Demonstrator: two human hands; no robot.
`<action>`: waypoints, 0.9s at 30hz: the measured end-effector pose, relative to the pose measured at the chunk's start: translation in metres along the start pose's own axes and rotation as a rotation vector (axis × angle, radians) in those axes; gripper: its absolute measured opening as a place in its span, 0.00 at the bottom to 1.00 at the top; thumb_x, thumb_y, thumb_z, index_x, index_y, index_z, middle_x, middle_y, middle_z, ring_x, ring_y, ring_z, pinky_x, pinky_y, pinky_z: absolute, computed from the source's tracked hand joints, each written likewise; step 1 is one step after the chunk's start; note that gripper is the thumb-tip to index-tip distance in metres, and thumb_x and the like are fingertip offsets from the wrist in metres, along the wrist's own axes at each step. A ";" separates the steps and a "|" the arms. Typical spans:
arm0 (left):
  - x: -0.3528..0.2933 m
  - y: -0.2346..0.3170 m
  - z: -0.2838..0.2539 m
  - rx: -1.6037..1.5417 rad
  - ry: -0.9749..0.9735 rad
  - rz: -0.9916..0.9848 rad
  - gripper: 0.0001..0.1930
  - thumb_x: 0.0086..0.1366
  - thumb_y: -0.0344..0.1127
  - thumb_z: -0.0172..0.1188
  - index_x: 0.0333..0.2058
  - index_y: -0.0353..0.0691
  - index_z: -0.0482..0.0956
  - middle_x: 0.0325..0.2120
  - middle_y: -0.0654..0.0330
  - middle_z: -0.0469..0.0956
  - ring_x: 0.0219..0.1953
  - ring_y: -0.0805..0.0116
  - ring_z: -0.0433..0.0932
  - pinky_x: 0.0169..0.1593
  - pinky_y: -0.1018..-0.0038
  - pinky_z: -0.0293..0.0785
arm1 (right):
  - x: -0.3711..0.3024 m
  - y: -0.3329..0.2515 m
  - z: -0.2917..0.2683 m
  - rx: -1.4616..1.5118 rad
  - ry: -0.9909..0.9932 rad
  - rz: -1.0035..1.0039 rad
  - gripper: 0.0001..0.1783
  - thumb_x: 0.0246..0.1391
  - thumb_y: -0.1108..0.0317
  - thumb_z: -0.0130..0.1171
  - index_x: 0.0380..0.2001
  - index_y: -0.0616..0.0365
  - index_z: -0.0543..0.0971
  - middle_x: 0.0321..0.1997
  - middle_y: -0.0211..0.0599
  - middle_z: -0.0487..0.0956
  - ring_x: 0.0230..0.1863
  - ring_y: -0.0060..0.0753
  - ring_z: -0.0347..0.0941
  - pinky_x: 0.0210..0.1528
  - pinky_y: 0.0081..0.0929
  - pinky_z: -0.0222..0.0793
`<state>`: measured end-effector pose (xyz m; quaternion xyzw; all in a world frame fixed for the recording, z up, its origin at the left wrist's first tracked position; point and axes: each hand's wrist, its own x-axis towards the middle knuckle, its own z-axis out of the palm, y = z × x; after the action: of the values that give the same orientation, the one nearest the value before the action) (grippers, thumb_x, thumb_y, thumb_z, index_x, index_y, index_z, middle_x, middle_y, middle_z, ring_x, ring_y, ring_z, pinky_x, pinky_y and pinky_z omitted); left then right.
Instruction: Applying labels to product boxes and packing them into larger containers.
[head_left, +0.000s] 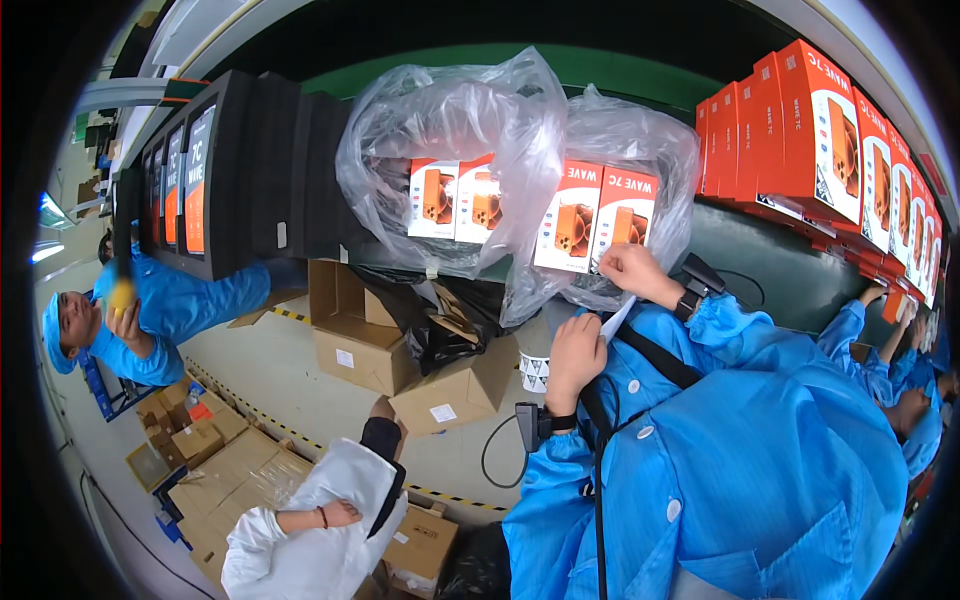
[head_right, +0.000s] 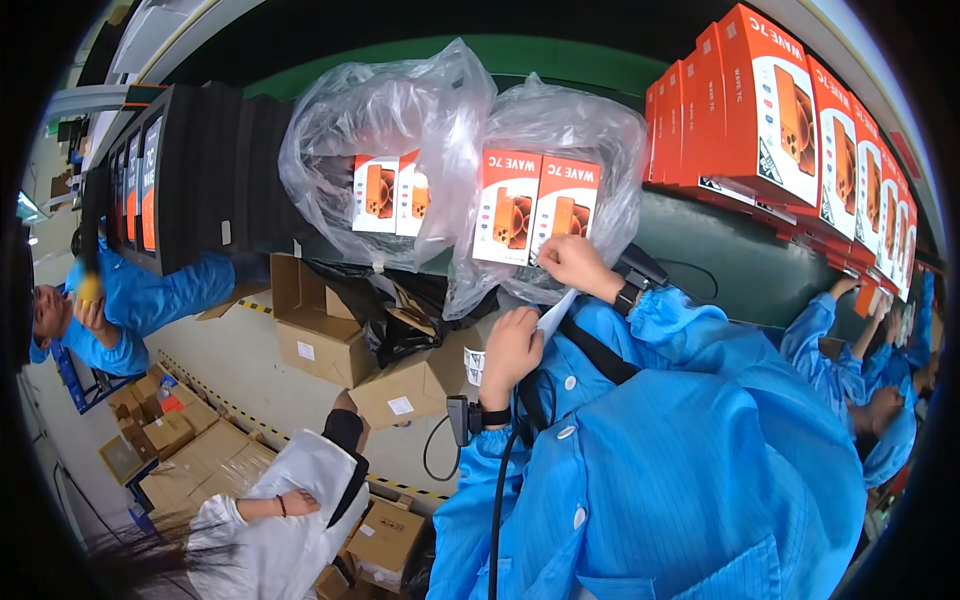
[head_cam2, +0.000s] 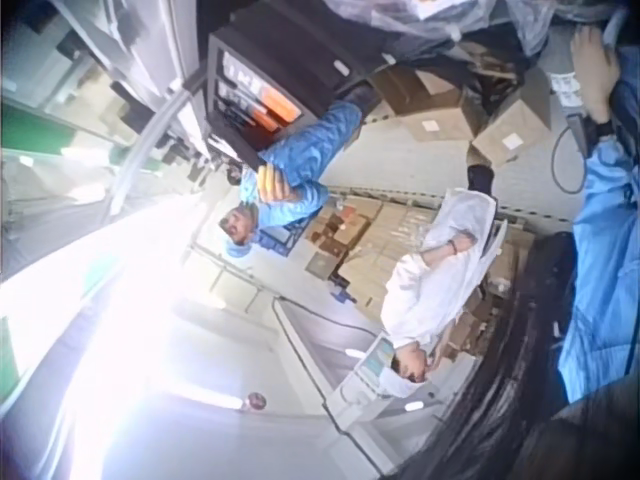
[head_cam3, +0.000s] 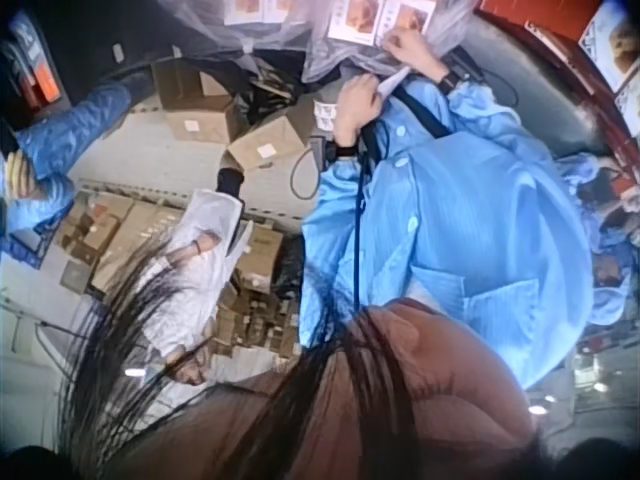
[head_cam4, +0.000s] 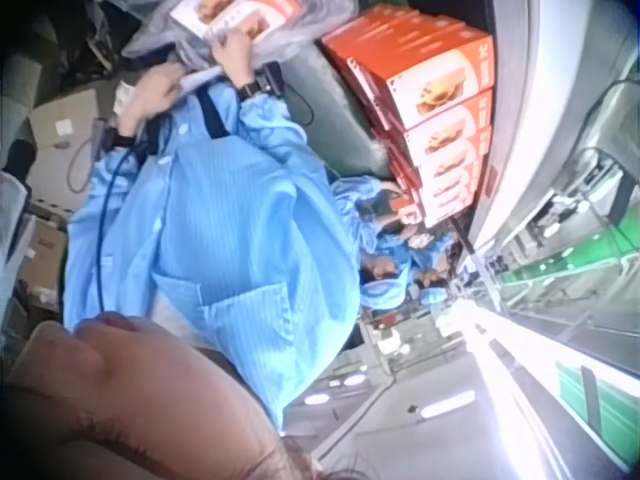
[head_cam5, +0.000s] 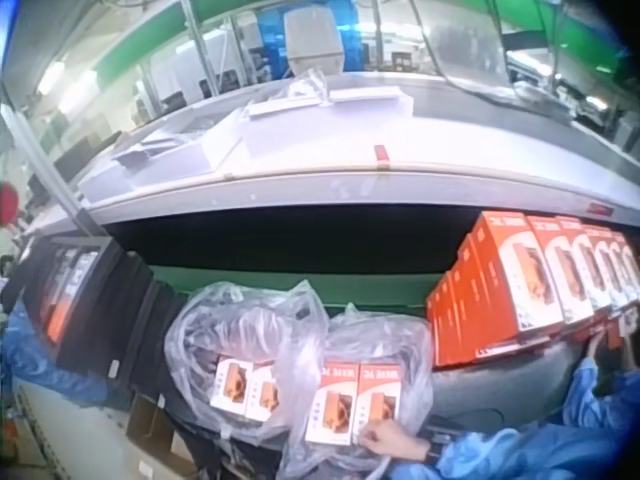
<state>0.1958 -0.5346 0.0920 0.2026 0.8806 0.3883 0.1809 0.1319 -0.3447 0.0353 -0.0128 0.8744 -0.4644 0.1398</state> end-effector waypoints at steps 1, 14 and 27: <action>0.000 0.001 -0.002 0.012 -0.007 -0.012 0.08 0.52 0.30 0.53 0.32 0.34 0.72 0.34 0.52 0.73 0.39 0.51 0.72 0.44 0.59 0.67 | 0.000 0.000 0.001 -0.002 0.008 0.003 0.08 0.47 0.67 0.61 0.25 0.62 0.79 0.20 0.39 0.77 0.20 0.32 0.74 0.24 0.28 0.67; -0.017 0.007 -0.030 -0.049 0.061 -0.083 0.09 0.53 0.31 0.55 0.33 0.35 0.73 0.29 0.51 0.73 0.35 0.48 0.72 0.39 0.58 0.67 | -0.002 0.000 0.006 -0.045 0.016 0.053 0.08 0.44 0.67 0.60 0.21 0.61 0.77 0.21 0.41 0.76 0.24 0.41 0.74 0.28 0.36 0.69; -0.016 0.041 -0.069 -0.628 0.662 -0.390 0.04 0.63 0.27 0.58 0.33 0.33 0.73 0.25 0.66 0.76 0.26 0.84 0.70 0.30 0.86 0.64 | -0.027 -0.100 -0.027 0.974 -0.423 0.093 0.09 0.60 0.66 0.55 0.33 0.62 0.72 0.32 0.26 0.76 0.34 0.12 0.70 0.38 0.16 0.67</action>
<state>0.1854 -0.5595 0.1691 -0.1641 0.7530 0.6371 0.0131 0.1402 -0.3758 0.1376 -0.0011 0.5101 -0.7970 0.3234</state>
